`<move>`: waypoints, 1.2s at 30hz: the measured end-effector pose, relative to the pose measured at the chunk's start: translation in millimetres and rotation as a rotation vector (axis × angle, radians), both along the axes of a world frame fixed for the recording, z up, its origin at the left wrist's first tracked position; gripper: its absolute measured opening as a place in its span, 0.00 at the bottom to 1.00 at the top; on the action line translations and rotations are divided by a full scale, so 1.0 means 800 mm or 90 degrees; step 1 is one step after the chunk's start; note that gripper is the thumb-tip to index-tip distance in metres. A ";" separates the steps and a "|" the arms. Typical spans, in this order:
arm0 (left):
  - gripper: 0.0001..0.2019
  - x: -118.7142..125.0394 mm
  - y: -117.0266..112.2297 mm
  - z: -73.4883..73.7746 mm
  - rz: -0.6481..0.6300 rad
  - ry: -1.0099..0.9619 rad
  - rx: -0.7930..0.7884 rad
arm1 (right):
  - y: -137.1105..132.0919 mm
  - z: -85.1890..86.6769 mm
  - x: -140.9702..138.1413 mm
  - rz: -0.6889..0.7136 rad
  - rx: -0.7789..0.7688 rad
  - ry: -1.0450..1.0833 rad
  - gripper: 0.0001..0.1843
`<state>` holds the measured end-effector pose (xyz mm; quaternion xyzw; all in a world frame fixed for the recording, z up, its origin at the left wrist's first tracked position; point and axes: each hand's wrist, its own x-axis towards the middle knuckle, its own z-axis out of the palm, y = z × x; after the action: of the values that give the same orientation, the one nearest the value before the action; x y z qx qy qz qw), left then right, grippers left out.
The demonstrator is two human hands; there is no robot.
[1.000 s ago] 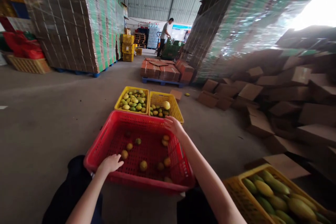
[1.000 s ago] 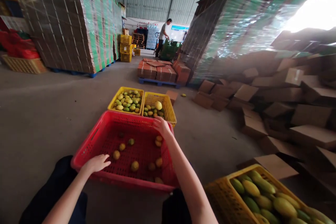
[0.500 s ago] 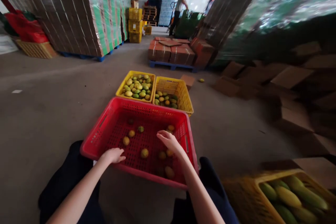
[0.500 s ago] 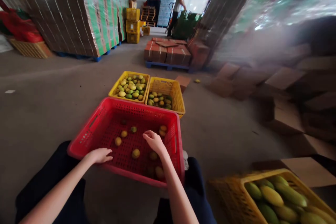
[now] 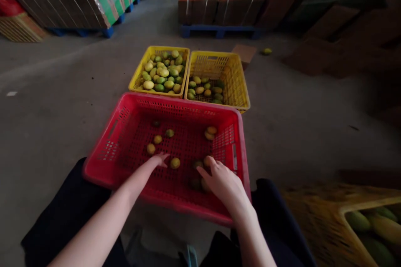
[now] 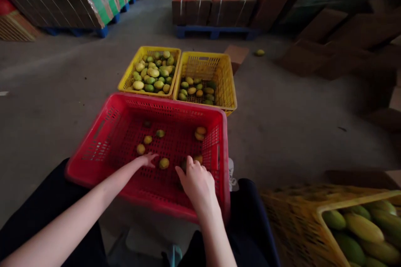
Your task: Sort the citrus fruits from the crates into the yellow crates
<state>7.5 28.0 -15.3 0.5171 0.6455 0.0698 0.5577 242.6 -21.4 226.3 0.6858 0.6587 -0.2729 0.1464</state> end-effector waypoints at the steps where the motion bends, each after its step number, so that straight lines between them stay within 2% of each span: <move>1: 0.33 0.012 -0.002 -0.009 -0.039 0.008 -0.005 | 0.001 0.001 0.004 -0.007 0.000 -0.007 0.23; 4: 0.42 0.045 -0.012 -0.025 -0.180 0.047 -0.020 | 0.001 0.003 0.011 -0.021 -0.003 -0.009 0.26; 7: 0.39 0.065 -0.022 -0.030 -0.240 0.073 -0.019 | 0.002 0.003 0.013 -0.027 -0.022 0.003 0.27; 10: 0.32 0.069 -0.019 -0.022 -0.249 0.095 -0.032 | 0.002 0.003 0.016 -0.025 -0.029 0.009 0.27; 12: 0.26 0.064 -0.007 -0.007 -0.237 0.087 -0.047 | 0.002 0.003 0.019 -0.021 -0.018 0.012 0.28; 14: 0.20 0.053 0.008 0.020 -0.215 0.049 -0.052 | 0.001 0.004 0.021 -0.021 0.001 0.018 0.28; 17: 0.20 0.029 0.027 0.085 -0.178 -0.059 -0.052 | 0.000 0.010 0.021 -0.025 0.025 0.027 0.27; 18: 0.22 0.019 0.030 0.112 -0.154 -0.119 -0.063 | 0.000 0.013 0.020 -0.028 0.028 0.026 0.26; 20: 0.27 0.000 0.030 0.169 -0.016 -0.342 -0.147 | 0.001 0.021 0.019 -0.036 0.028 0.022 0.25; 23: 0.33 -0.026 0.012 0.246 0.175 -0.525 -0.187 | 0.002 0.032 0.017 -0.039 0.025 0.025 0.25; 25: 0.37 -0.038 -0.008 0.281 0.267 -0.590 -0.191 | 0.002 0.034 0.016 -0.038 0.024 0.028 0.25; 26: 0.37 -0.043 -0.020 0.292 0.314 -0.620 -0.192 | 0.001 0.033 0.015 -0.037 0.025 0.028 0.24; 29: 0.29 -0.047 -0.049 0.304 0.494 -0.695 -0.188 | 0.001 0.012 0.009 -0.036 0.024 0.012 0.25; 32: 0.16 -0.038 -0.063 0.294 0.662 -0.716 -0.218 | 0.014 -0.023 -0.002 -0.053 -0.005 0.030 0.23; 34: 0.13 -0.026 -0.065 0.284 0.725 -0.713 -0.268 | 0.032 -0.044 -0.010 -0.077 -0.013 0.069 0.19; 36: 0.12 -0.013 -0.066 0.276 0.756 -0.696 -0.308 | 0.052 -0.053 -0.013 -0.110 0.015 0.106 0.14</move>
<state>-3.2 -24.6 205.3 -0.1484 0.4464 0.4517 0.7581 231.9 19.9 184.0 0.7168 0.6099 -0.3327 0.0587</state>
